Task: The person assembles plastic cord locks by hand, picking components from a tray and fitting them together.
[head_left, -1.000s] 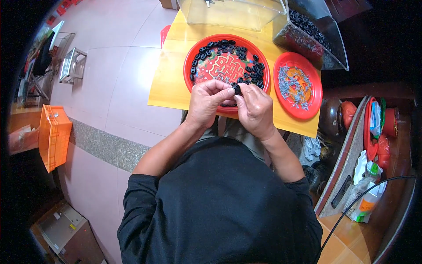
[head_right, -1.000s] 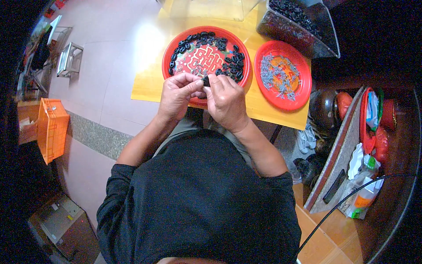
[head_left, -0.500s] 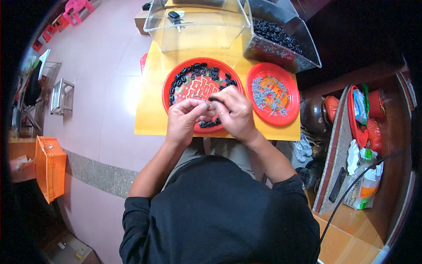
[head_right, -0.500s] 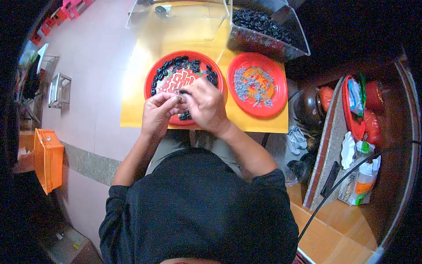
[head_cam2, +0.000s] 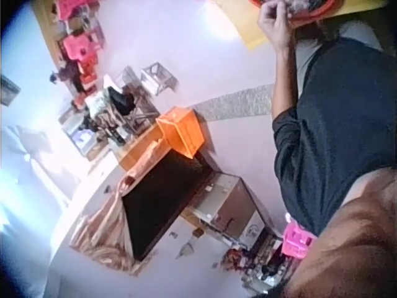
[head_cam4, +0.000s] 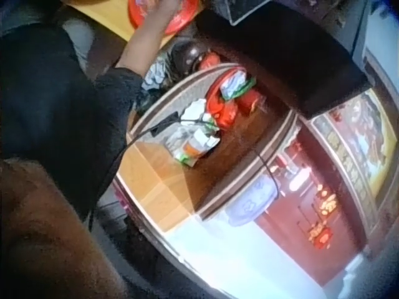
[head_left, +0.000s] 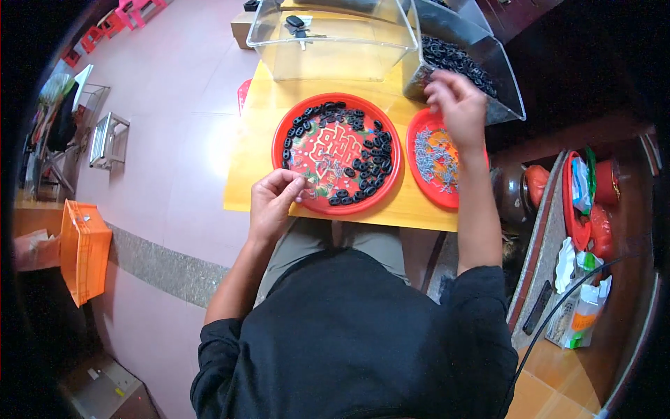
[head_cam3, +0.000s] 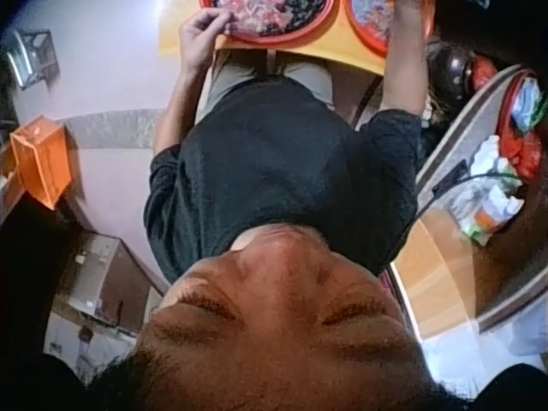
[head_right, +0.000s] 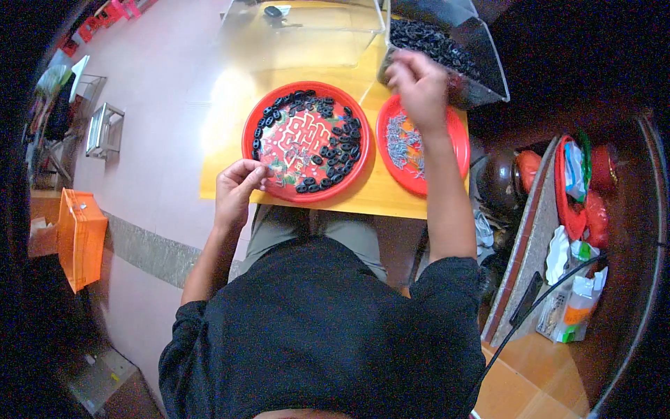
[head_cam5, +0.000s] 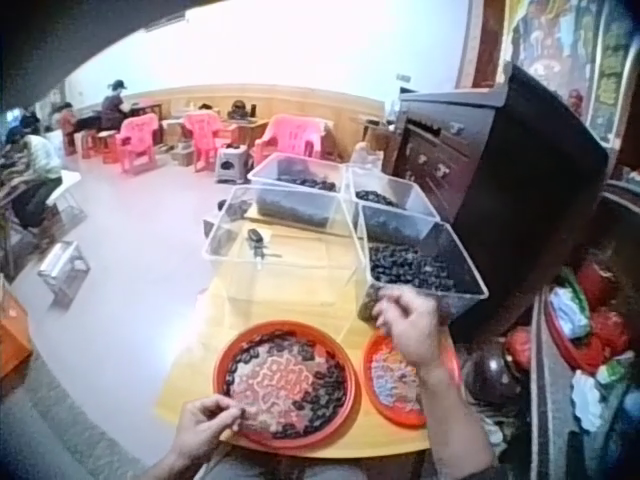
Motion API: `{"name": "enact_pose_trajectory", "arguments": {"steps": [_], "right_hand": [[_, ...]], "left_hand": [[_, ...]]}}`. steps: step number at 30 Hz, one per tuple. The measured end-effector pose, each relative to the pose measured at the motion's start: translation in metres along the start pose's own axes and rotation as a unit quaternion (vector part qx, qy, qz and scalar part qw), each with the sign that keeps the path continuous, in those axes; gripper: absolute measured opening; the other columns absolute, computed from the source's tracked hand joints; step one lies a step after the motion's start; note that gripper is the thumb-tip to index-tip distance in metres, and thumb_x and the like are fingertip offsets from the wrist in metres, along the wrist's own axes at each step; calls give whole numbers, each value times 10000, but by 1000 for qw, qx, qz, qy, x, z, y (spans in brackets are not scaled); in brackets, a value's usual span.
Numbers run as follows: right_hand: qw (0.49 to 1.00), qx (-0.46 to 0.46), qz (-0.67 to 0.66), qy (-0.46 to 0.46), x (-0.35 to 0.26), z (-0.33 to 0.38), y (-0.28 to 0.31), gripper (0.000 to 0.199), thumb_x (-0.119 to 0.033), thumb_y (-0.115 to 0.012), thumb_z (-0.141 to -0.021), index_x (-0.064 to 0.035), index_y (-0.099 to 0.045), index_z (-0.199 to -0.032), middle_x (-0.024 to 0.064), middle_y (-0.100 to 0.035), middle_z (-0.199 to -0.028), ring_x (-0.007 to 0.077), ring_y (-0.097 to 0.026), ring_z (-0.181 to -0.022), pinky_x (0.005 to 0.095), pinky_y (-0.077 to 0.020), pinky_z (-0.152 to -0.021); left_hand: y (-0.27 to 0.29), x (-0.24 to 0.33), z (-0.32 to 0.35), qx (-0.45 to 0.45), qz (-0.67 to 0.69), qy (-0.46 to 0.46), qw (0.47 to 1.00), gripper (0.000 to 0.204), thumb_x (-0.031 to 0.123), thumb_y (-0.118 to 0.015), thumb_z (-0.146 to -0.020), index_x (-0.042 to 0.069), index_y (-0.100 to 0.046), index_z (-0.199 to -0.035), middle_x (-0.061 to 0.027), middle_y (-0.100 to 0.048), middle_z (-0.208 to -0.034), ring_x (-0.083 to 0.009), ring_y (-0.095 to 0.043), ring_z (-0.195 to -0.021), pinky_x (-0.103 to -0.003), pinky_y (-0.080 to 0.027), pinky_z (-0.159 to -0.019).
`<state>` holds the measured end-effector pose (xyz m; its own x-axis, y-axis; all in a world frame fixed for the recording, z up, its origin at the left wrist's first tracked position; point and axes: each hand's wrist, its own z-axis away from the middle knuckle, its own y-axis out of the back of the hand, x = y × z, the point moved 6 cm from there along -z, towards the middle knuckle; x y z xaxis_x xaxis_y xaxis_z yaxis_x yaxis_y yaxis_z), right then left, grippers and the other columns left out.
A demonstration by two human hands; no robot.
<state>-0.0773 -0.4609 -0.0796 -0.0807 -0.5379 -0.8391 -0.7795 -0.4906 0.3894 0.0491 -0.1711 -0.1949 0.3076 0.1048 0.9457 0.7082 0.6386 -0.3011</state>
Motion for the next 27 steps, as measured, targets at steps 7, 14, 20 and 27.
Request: {"name": "enact_pose_trajectory", "arguments": {"steps": [7, 14, 20, 27], "right_hand": [[950, -167, 228, 132, 21, 70, -63, 102, -60, -571, -731, -45, -629, -812, 147, -609, -772, 286, -614, -714, 375, -489, -607], [869, -256, 371, 204, 22, 83, -108, 96, -132, -516, -749, -79, -594, -732, 133, -571, -767, 313, -595, -756, 429, -491, -619], [886, -256, 352, 160, 32, 74, -114, 62, -116, -542, -735, -62, -573, -724, 146, -576, -796, 325, -596, -751, 440, -485, -633], [972, -225, -26, -64, 33, 79, -102, 66, -34, -586, -755, -17, -565, -816, 68, -595, -710, 154, -583, -616, 303, -489, -551]], "left_hand": [[6, -1, 2, 9, -114, -45, 992, 64, 46, -585, -838, -15, -601, -836, -33, -622, -759, -64, -553, -686, -201, -453, -638], [-2, -7, 2, -18, -210, -61, 976, 55, 39, -600, -814, -14, -611, -805, -19, -604, -695, -64, -558, -656, -216, -454, -594], [-6, 7, 6, -22, -240, -84, 967, 47, 31, -604, -804, -16, -608, -801, -29, -601, -683, -74, -561, -645, -222, -453, -586], [-9, 5, -4, -23, -278, -85, 956, 68, 52, -613, -797, -16, -608, -800, -44, -593, -664, -70, -548, -618, -233, -441, -557]]}}
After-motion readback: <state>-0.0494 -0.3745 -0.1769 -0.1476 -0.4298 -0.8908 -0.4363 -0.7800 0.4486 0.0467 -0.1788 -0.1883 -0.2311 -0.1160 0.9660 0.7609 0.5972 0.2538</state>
